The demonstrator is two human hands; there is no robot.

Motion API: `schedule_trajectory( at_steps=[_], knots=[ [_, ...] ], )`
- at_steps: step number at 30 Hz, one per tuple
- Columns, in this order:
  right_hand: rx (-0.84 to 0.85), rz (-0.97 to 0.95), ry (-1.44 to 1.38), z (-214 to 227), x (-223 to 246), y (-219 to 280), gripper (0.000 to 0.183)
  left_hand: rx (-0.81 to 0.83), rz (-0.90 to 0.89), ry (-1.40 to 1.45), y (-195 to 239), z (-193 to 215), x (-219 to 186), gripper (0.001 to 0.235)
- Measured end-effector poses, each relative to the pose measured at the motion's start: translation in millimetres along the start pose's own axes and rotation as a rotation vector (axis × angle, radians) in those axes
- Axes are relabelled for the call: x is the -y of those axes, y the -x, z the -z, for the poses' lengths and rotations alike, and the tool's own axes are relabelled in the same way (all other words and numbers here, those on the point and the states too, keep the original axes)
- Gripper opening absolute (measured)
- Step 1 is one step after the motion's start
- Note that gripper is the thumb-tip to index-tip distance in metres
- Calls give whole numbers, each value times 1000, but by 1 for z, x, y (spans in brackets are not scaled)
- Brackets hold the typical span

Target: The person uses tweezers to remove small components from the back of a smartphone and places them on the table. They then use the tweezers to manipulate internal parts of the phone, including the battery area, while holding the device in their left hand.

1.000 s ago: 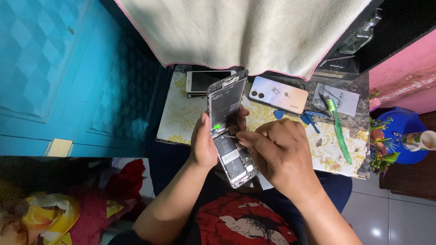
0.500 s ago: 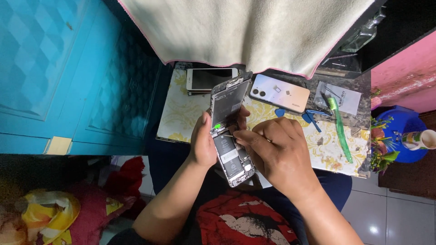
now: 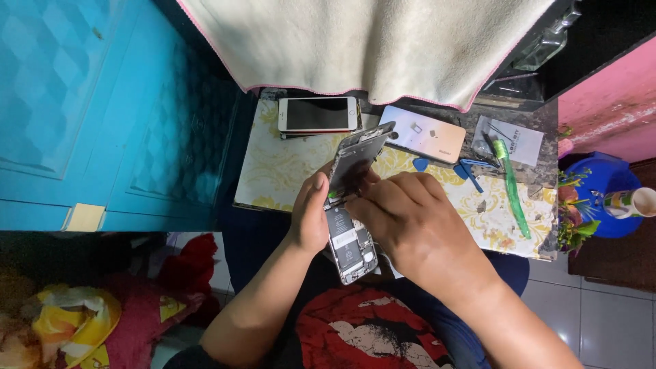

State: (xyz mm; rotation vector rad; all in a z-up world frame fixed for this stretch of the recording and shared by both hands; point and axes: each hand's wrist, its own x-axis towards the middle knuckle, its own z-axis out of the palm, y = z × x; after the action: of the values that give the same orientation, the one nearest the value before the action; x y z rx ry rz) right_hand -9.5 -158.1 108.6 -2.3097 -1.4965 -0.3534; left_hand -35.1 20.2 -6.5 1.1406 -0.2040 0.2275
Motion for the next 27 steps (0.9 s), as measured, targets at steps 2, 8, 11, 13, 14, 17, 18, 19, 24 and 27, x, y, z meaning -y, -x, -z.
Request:
schedule_trajectory(
  at_steps=[2,8,11,13,14,17,18,19,24,27],
  knots=[
    [5,48,72,-3,-2,-2,19,-55,7,-33,7,8,16,55],
    [34,197,318,-15,-3,-10,15,-214,165,67,17,12,27,57],
    [3,241,344,-20,-6,-10,22,-247,194,89,18,13,28,58],
    [-5,259,355,-19,-6,-10,19,-235,183,77,21,17,33,58],
    [55,261,370,-16,-5,-11,16,-226,178,44,22,20,36,57],
    [106,282,405,-9,-4,-15,17,-205,140,27,22,21,35,55],
    [102,296,420,-7,-4,-16,15,-192,117,48,22,20,34,53],
    [99,294,428,-8,-4,-17,15,-185,113,49,22,21,35,53],
    [-96,332,323,-21,-4,-20,22,-253,47,143,31,53,79,46],
    [-92,293,283,-18,-3,-22,23,-269,78,38,63,121,145,47]
  ],
)
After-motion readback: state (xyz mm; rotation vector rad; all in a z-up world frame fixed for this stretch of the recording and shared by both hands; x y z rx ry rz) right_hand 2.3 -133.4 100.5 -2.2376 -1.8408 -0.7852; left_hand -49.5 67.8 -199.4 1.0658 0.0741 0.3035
